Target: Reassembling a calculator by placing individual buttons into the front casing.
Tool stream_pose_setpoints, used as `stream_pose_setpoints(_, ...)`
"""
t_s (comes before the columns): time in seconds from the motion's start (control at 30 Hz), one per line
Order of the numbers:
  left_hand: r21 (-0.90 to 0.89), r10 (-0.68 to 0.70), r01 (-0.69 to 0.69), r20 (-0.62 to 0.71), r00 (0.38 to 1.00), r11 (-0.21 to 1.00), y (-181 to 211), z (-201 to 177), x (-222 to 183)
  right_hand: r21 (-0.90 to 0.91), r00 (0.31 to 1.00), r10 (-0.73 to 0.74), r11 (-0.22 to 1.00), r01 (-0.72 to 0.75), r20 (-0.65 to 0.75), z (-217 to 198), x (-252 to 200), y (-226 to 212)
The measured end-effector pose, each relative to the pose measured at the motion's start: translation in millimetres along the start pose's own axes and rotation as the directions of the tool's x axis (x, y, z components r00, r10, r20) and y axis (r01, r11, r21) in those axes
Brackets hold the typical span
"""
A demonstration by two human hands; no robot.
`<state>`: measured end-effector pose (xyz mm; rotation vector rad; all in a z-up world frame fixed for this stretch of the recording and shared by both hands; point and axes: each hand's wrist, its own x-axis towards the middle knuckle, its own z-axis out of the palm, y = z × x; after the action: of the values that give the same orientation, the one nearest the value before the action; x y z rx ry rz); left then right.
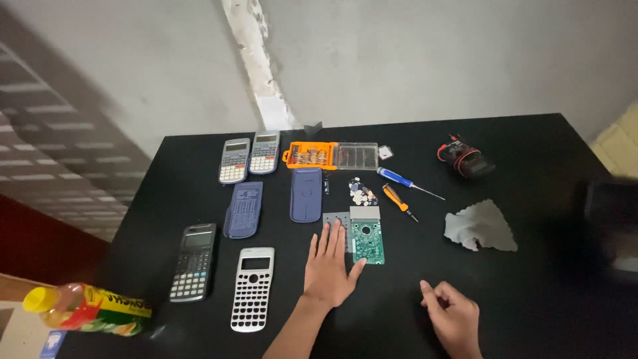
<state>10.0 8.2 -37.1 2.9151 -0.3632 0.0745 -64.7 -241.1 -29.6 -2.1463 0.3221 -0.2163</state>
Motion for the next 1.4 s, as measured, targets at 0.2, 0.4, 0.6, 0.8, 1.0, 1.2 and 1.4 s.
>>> stream_pose_setpoints(0.2,-0.029,-0.010,0.012,0.065,0.998,1.000,5,-14,1,0.053,0.994,-0.106,0.993,0.105,0.014,-1,1,5)
stream_pose_setpoints(0.4,-0.020,-0.028,0.030,0.096,0.995,0.999,7,-20,1,0.053,0.994,-0.103,0.993,0.104,-0.023,1,1,7)
stream_pose_setpoints(0.6,-0.048,0.006,-0.004,0.048,0.999,0.999,4,-16,1,0.039,0.990,-0.136,0.990,0.134,0.036,-4,2,4)
stream_pose_setpoints(0.8,-0.033,-0.012,0.015,0.075,0.997,0.999,5,-16,1,0.077,0.994,-0.105,0.991,0.105,-0.013,0,0,3)
stream_pose_setpoints(1.0,-0.070,-0.018,0.022,0.064,0.998,0.997,3,-14,0,0.077,0.993,0.098,0.992,-0.104,0.070,-6,-2,-9)
stream_pose_setpoints(1.2,-0.097,0.026,-0.027,-0.012,1.000,0.995,-4,-8,-4,0.060,0.995,0.099,0.993,-0.101,0.025,-5,-5,-6)
stream_pose_setpoints(1.4,-0.001,0.130,-0.133,-0.193,0.972,0.991,-8,-13,-17,-0.276,0.973,0.231,0.935,-0.222,0.000,26,16,-59)
